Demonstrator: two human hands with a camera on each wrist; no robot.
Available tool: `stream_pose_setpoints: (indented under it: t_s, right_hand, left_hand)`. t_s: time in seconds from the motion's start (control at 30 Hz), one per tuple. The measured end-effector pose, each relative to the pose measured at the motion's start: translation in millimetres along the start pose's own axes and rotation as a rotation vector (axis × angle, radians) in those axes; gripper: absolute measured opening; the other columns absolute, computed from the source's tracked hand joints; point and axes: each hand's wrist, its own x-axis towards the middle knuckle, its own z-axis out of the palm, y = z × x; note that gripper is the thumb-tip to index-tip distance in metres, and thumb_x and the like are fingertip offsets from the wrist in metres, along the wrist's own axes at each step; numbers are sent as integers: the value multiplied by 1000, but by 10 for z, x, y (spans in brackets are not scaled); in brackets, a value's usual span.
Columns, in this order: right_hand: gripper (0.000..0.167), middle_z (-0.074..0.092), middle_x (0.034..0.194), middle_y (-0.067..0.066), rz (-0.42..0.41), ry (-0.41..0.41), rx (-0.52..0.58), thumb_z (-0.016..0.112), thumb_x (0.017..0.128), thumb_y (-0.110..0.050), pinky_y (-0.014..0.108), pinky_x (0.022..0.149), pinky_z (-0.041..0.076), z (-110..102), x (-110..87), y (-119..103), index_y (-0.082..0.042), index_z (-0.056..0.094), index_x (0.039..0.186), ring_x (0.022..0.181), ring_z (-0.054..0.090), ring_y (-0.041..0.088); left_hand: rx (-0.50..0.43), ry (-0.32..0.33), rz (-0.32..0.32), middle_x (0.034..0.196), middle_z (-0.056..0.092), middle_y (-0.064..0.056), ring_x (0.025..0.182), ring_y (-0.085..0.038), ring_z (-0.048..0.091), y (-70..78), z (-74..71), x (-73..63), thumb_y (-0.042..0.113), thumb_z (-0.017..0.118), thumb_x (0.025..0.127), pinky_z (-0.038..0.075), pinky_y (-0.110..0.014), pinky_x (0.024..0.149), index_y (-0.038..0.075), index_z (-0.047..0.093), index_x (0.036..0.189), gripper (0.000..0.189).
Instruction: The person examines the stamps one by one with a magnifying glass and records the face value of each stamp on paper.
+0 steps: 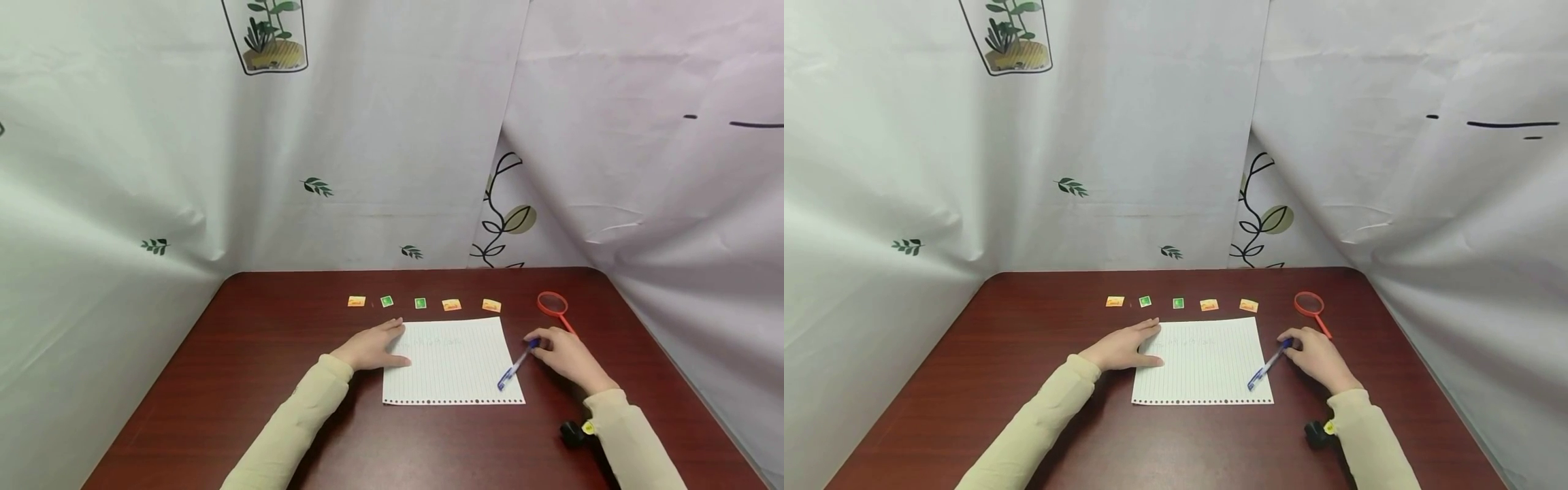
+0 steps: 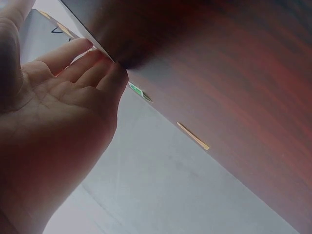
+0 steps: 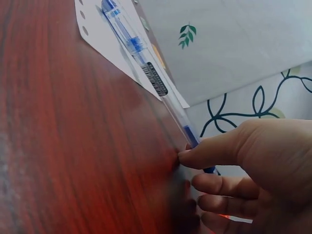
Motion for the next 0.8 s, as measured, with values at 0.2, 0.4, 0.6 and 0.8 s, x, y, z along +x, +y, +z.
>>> stream_pose_setpoints:
  t_s: [0.2, 0.4, 0.6, 0.8]
  right_hand:
    - [21, 56, 81, -1, 28, -40, 2, 73, 86, -3, 35, 66, 44, -10, -22, -9, -9, 76, 107, 73, 50, 15]
    - [21, 57, 82, 0, 40, -51, 4, 72, 87, -4, 35, 66, 45, -15, -20, 0, -8, 75, 107, 73, 50, 16]
    - [21, 57, 83, 1, 41, -62, -2, 73, 87, -5, 35, 65, 44, -22, -11, 24, -7, 75, 108, 73, 50, 16]
    - [21, 56, 82, 1, 51, -75, 11, 72, 88, -5, 35, 65, 43, -38, -13, 21, -7, 75, 109, 73, 49, 16]
  left_hand:
    - [-4, -2, -4, 163, 32, -9, 149, -23, 31, 5, 0, 1, 53, 70, 90, 36, -42, 114, 5, 41, 154, 85]
    - [-5, 4, 4, 162, 32, -10, 149, -23, 31, 5, 6, 1, 53, 71, 90, 36, -42, 114, 3, 41, 153, 86]
    - [-3, 6, 8, 162, 33, -10, 149, -23, 31, 0, 13, 4, 53, 71, 90, 36, -42, 114, 3, 42, 153, 86]
    - [-19, 5, 2, 162, 33, -11, 149, -24, 31, 18, -9, -6, 52, 72, 89, 36, -42, 114, 3, 42, 153, 86]
